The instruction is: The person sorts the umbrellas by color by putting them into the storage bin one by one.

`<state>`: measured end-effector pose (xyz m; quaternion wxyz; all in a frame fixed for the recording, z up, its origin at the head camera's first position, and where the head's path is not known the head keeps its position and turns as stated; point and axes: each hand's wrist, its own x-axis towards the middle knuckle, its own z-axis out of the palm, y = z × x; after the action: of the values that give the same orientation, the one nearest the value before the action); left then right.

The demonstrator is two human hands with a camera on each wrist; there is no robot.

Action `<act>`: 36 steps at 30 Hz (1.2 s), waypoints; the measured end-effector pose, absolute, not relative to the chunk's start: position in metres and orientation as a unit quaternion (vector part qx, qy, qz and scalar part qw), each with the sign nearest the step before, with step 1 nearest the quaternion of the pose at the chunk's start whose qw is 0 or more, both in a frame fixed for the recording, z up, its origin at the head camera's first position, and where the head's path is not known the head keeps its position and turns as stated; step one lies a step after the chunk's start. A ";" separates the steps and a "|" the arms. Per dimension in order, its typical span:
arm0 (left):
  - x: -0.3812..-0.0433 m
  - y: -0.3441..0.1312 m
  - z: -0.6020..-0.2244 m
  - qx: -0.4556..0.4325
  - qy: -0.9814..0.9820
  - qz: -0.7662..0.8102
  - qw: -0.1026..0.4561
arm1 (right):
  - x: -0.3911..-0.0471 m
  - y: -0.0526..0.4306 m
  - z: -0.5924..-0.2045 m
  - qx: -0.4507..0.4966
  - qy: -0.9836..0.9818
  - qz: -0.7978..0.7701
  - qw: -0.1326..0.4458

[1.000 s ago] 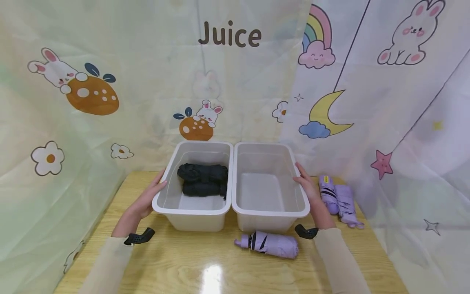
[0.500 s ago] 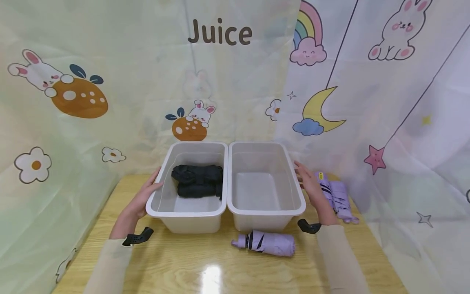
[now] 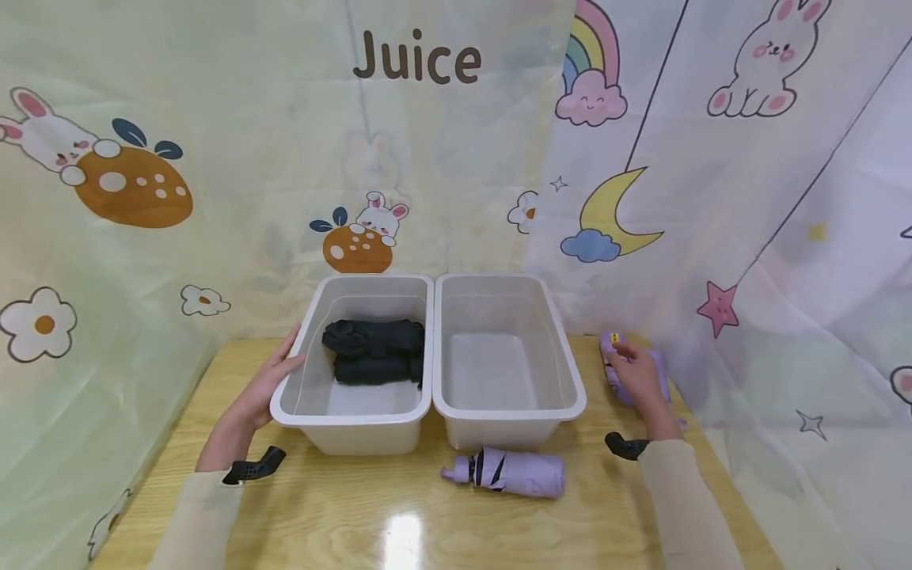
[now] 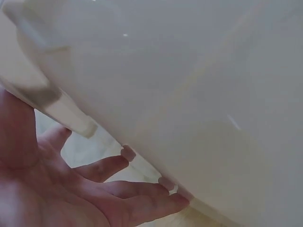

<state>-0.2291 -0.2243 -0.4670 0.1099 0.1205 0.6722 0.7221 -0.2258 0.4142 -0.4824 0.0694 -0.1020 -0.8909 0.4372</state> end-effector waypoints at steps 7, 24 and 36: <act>-0.244 -0.221 -0.462 0.129 0.676 0.716 0.117 | -0.230 0.421 -0.493 -0.142 -0.901 0.399 0.093; -0.249 -0.227 -0.463 0.130 0.704 0.694 0.072 | -0.253 0.417 -0.517 -0.142 -0.948 0.276 0.067; -0.256 -0.225 -0.469 0.121 0.697 0.702 0.077 | -0.268 0.412 -0.518 -0.160 -0.943 0.290 0.023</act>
<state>-0.2564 -0.2246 -0.4685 0.0766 0.1215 0.6975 0.7021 -0.2678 0.4123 -0.5182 0.0226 -0.1601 -0.9432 0.2902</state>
